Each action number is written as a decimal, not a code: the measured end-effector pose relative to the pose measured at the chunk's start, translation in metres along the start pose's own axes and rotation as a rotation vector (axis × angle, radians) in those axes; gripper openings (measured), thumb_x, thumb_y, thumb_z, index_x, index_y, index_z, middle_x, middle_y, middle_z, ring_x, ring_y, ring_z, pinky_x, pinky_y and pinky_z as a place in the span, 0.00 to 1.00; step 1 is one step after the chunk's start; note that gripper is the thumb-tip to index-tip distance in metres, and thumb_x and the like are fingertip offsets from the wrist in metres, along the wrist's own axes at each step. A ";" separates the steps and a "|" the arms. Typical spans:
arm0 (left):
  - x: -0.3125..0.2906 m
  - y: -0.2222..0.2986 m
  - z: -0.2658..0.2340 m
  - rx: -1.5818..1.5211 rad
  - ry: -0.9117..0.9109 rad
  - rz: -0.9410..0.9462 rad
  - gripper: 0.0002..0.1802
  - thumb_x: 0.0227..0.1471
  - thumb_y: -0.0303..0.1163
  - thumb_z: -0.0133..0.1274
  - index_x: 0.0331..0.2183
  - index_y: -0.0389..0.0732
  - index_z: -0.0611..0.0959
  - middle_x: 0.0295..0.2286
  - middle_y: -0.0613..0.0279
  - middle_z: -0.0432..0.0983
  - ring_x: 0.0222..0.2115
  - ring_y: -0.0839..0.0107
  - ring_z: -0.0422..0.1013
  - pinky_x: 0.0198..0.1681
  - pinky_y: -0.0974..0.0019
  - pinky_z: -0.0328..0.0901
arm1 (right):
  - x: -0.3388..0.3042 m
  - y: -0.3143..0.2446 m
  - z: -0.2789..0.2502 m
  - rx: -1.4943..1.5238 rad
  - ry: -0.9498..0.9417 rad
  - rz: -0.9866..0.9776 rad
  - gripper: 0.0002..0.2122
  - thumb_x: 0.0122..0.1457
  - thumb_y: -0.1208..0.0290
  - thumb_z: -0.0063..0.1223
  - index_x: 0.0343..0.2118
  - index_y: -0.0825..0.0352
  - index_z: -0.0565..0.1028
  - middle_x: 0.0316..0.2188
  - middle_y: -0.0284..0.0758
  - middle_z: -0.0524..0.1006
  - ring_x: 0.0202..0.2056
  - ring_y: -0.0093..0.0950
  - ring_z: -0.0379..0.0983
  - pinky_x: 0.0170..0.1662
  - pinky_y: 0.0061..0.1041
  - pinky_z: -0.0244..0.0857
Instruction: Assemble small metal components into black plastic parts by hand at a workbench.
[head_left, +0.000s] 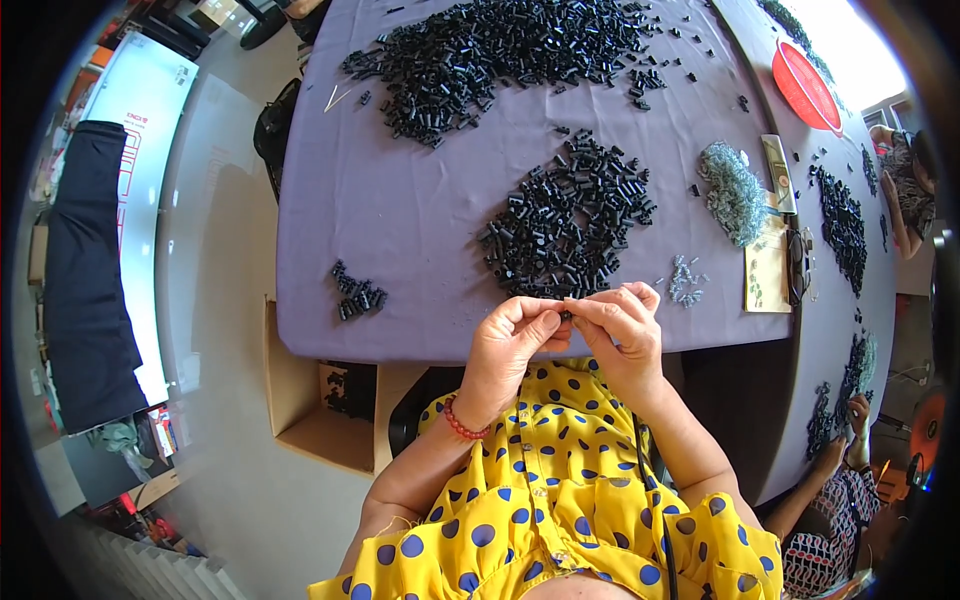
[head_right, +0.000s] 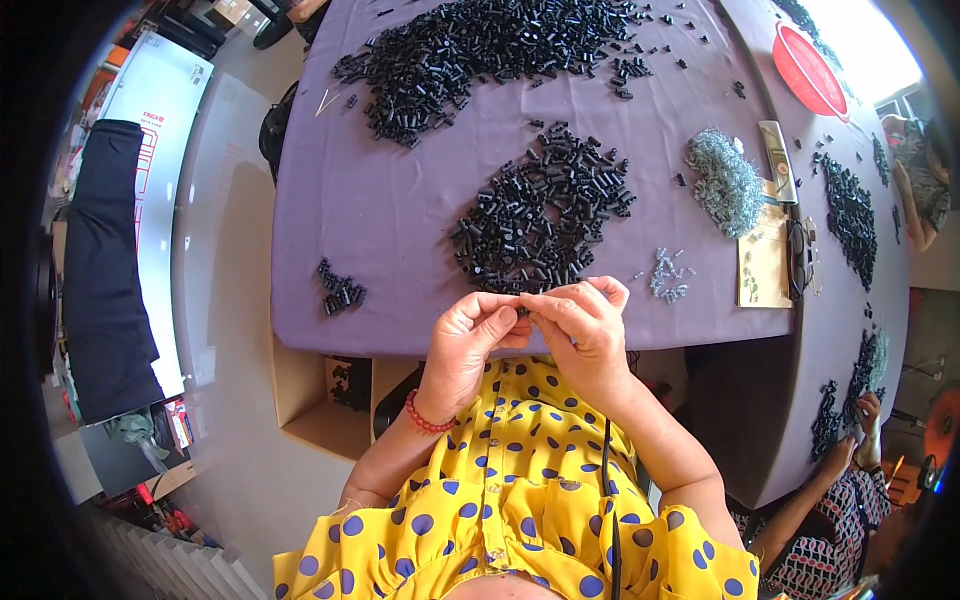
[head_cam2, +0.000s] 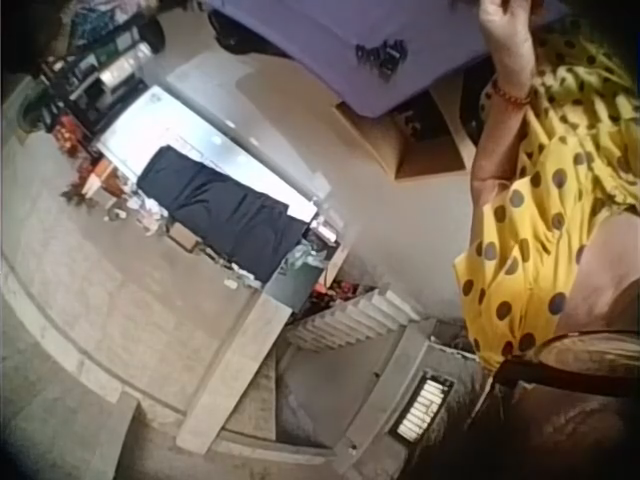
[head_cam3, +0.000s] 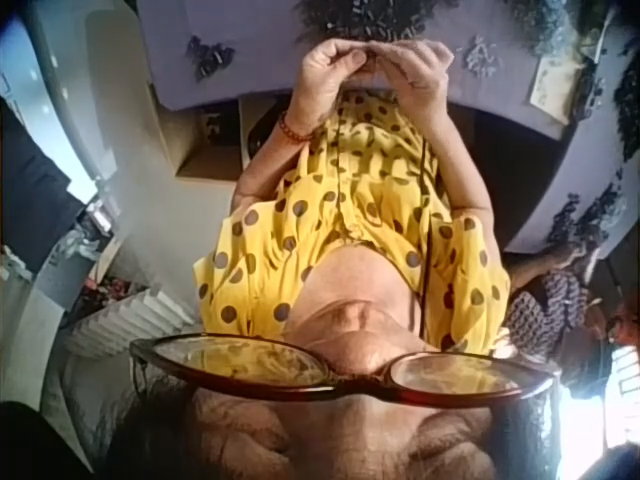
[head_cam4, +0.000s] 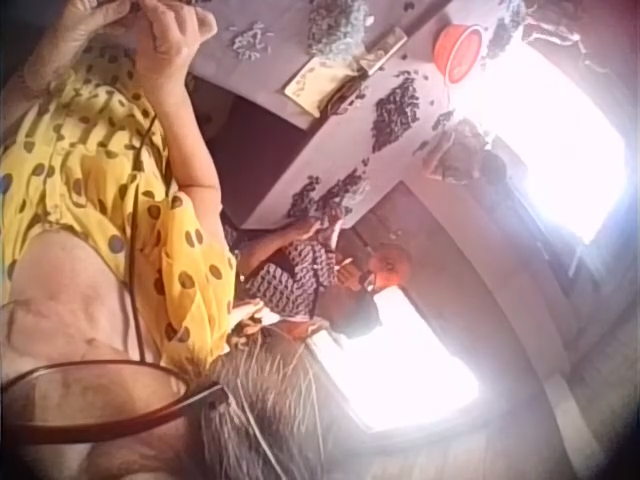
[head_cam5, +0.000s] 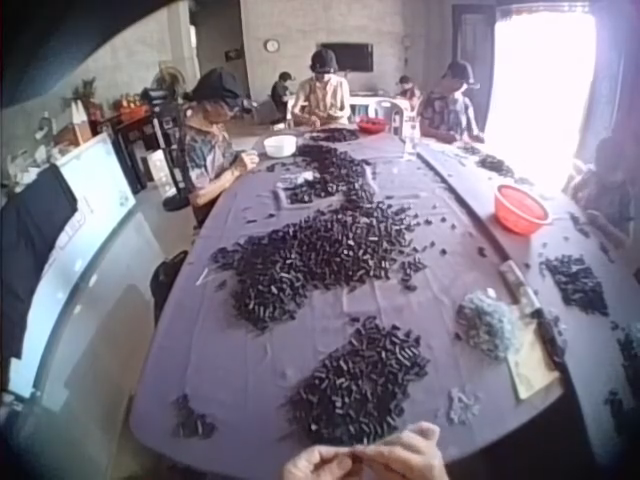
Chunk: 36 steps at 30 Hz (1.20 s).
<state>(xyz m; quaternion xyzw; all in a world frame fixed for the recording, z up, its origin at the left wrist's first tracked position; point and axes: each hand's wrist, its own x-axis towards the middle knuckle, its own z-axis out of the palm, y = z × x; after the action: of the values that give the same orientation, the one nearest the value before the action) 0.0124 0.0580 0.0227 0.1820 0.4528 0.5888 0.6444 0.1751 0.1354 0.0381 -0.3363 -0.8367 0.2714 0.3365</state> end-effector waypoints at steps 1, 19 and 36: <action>0.000 0.000 0.000 -0.001 0.000 0.000 0.11 0.66 0.31 0.53 0.45 0.35 0.81 0.38 0.61 0.81 0.37 0.76 0.78 0.45 0.71 0.75 | 0.000 -0.001 0.000 0.000 0.000 0.000 0.12 0.55 0.79 0.61 0.43 0.59 0.82 0.32 0.24 0.81 0.32 0.22 0.75 0.53 0.32 0.54; -0.015 -0.008 -0.029 -0.115 0.004 -0.200 0.08 0.63 0.27 0.55 0.43 0.35 0.81 0.35 0.60 0.82 0.36 0.74 0.79 0.44 0.70 0.76 | -0.017 0.023 -0.002 -0.074 -0.053 0.117 0.17 0.56 0.83 0.58 0.49 0.64 0.79 0.33 0.34 0.79 0.34 0.32 0.73 0.41 0.31 0.66; -0.018 -0.012 -0.042 -0.088 -0.049 -0.265 0.08 0.64 0.28 0.54 0.43 0.35 0.81 0.37 0.59 0.81 0.37 0.74 0.79 0.46 0.70 0.75 | 0.016 0.036 0.025 -0.267 -0.022 -0.064 0.14 0.56 0.78 0.59 0.46 0.66 0.77 0.32 0.35 0.73 0.35 0.36 0.71 0.40 0.35 0.65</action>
<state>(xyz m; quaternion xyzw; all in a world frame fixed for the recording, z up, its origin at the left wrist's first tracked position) -0.0124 0.0256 -0.0017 0.1065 0.4307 0.5130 0.7349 0.1613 0.1638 0.0038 -0.3480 -0.8793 0.1506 0.2881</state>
